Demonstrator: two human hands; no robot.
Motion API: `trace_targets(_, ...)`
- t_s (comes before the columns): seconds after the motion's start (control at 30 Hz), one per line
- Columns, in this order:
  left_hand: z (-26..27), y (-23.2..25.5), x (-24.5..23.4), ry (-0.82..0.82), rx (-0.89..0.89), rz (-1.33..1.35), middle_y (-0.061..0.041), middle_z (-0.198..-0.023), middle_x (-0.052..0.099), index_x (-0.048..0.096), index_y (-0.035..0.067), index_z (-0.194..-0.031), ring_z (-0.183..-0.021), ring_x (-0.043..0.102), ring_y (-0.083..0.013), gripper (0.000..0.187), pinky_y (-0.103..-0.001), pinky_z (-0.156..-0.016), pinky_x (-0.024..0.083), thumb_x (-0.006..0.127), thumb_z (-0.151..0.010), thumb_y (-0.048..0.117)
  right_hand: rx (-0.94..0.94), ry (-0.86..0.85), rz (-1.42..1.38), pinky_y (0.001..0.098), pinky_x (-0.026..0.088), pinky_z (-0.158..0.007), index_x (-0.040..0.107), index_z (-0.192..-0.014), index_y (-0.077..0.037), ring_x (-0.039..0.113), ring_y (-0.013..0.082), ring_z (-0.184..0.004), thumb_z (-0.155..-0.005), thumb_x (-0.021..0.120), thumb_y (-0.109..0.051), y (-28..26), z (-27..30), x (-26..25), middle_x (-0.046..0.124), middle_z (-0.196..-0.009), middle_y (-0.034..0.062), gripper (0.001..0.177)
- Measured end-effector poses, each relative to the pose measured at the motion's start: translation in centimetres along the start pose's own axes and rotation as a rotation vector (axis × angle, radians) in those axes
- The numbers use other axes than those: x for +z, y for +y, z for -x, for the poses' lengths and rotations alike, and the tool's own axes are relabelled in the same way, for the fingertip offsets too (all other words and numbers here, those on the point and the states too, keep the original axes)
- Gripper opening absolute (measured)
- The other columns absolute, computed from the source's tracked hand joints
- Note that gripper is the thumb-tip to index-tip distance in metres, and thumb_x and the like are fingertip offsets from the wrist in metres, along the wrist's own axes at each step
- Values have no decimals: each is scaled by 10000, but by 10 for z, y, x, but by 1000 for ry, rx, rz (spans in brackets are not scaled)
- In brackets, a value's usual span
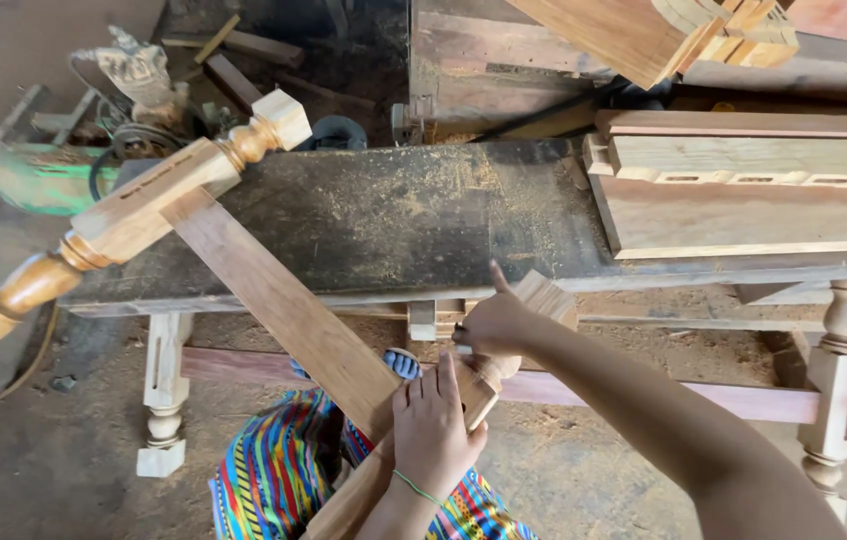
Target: The person sands a carved wooden furniture leg with a piece of sandpaper.
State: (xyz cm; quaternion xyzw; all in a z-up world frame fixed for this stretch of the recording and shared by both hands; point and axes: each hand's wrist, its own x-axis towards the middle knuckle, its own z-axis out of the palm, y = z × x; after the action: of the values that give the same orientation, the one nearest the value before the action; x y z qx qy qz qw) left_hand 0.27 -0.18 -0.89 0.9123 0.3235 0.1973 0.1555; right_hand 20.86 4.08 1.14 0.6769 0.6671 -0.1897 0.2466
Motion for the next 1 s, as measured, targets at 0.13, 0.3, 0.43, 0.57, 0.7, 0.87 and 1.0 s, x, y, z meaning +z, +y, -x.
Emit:
trace_targets(0.13, 4, -1, -1, -69, -27, 40, -220, -1219, 575, 314, -86, -1473, -1140, 550, -372, 1086, -532, -1038, 356, 868, -646, 349, -75, -49, 78, 754, -181, -1139, 751, -936, -128, 695, 244, -1026, -1098, 450, -385, 10, -56, 35, 692, -866, 50, 428)
trace_targets(0.3, 1, -1, -3, -51, -17, 44, -213, -1186, 578, 301, -97, -1493, -1117, 560, -359, 1104, -527, -1020, 363, 867, -662, 361, -39, 39, 157, 741, -154, -1224, 733, -984, -162, 711, 210, -1036, -1064, 490, -324, -12, 26, -8, 737, -889, 29, 303)
trace_targets(0.43, 2, -3, -3, -80, -28, 46, -216, -1200, 576, 294, -109, -1495, -1122, 560, -355, 1089, -514, -1013, 372, 855, -696, 373, 17, 290, 23, 726, -168, -1186, 712, -1015, -147, 690, 242, -1103, -1074, 495, -394, 0, 35, 35, 748, -1029, 60, 333)
trace_targets(0.57, 5, -1, 0, -26, -4, 31, -220, -1189, 581, 300, -116, -1478, -1111, 560, -363, 1097, -531, -1017, 365, 859, -668, 369, -6, 643, -61, 725, -203, -1135, 727, -1020, -112, 660, 240, -1176, -995, 521, -398, 12, 54, 61, 748, -1132, 65, 353)
trace_targets(0.7, 3, 0, 3, -19, 3, 18, -225, -1194, 581, 296, -112, -1475, -1127, 557, -367, 1103, -535, -1022, 362, 862, -661, 371, -38, 533, -96, 715, -205, -1147, 740, -1058, -167, 647, 236, -1184, -994, 470, -374, 9, 49, 32, 757, -1077, 40, 346)
trace_targets(0.87, -2, 1, 2, -56, -6, 12, -236, -1214, 577, 262, -109, -1503, -1137, 550, -375, 1134, -536, -1027, 353, 864, -668, 367, -18, -10, -42, 696, -83, -1270, 732, -1076, -189, 732, 221, -1056, -1070, 402, -394, 3, -16, 6, 765, -1000, 59, 389)
trace_targets(1.0, -1, 0, 0, -106, -48, 53, -234, -1215, 576, 256, -90, -1502, -1154, 544, -384, 1125, -534, -1050, 346, 863, -665, 353, -109, -146, -18, 642, 207, -1201, 764, -1027, -108, 672, 312, -1033, -1021, 533, -546, 17, -86, 51, 717, -1020, 114, 495)
